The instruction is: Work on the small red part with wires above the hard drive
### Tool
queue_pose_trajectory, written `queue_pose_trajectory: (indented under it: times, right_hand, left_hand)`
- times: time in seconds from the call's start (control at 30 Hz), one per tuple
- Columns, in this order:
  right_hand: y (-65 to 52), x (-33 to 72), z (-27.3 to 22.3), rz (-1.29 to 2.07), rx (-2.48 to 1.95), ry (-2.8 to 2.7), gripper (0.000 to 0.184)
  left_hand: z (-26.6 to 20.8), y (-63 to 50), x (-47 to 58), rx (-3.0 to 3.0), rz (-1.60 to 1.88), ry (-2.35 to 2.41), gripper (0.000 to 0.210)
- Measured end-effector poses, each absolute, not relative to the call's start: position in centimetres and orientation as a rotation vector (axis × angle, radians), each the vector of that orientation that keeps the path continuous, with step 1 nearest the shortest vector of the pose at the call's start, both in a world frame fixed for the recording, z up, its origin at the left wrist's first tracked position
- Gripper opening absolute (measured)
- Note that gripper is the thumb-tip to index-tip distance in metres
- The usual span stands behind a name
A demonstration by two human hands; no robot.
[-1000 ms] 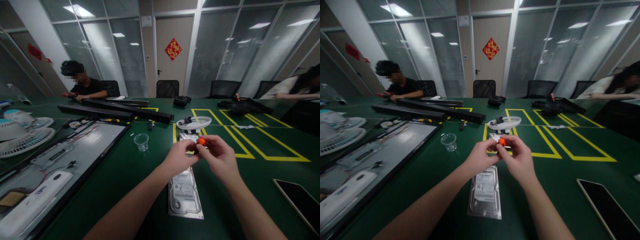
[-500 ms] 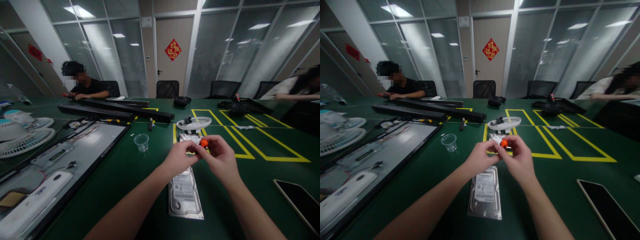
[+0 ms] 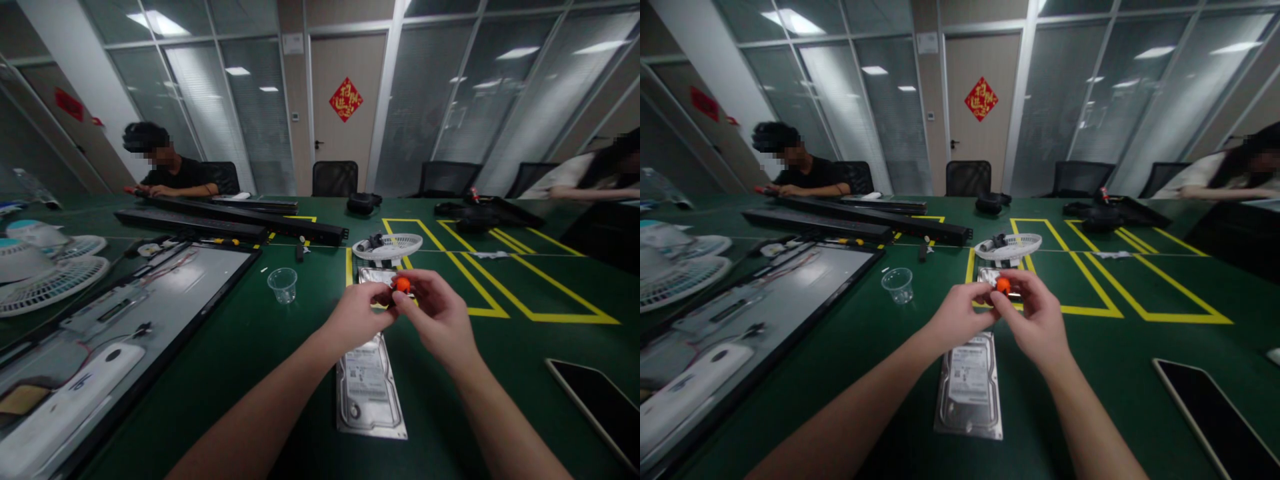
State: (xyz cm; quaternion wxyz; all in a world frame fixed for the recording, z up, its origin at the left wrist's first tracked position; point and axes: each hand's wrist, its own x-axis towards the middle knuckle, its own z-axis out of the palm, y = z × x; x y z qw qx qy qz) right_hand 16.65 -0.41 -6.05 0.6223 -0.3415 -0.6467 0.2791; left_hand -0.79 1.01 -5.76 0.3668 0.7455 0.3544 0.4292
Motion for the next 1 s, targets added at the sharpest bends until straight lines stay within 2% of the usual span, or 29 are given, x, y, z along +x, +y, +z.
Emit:
queue_pose_trajectory:
  times: [0.1,0.3,0.43,1.0]
  right_hand:
    - [-0.54,16.77,-6.03,0.678,-0.787,-1.517,0.030]
    - [-0.34,16.66,-6.00,0.617,-0.810,-1.453,0.021]
    - [-0.27,16.80,-6.10,0.622,-0.789,-1.459,0.025]
    - [-0.48,16.75,-6.20,0.671,-0.799,-1.497,0.029]
  left_hand:
    - [-5.77,1.04,-0.83,1.941,1.087,0.889,0.012]
    - [-5.87,0.98,-0.61,1.845,1.144,0.916,0.014]
    - [-5.79,1.03,-0.76,1.886,1.131,0.876,0.007]
    - [-5.72,1.15,-1.00,1.948,1.033,0.887,0.018]
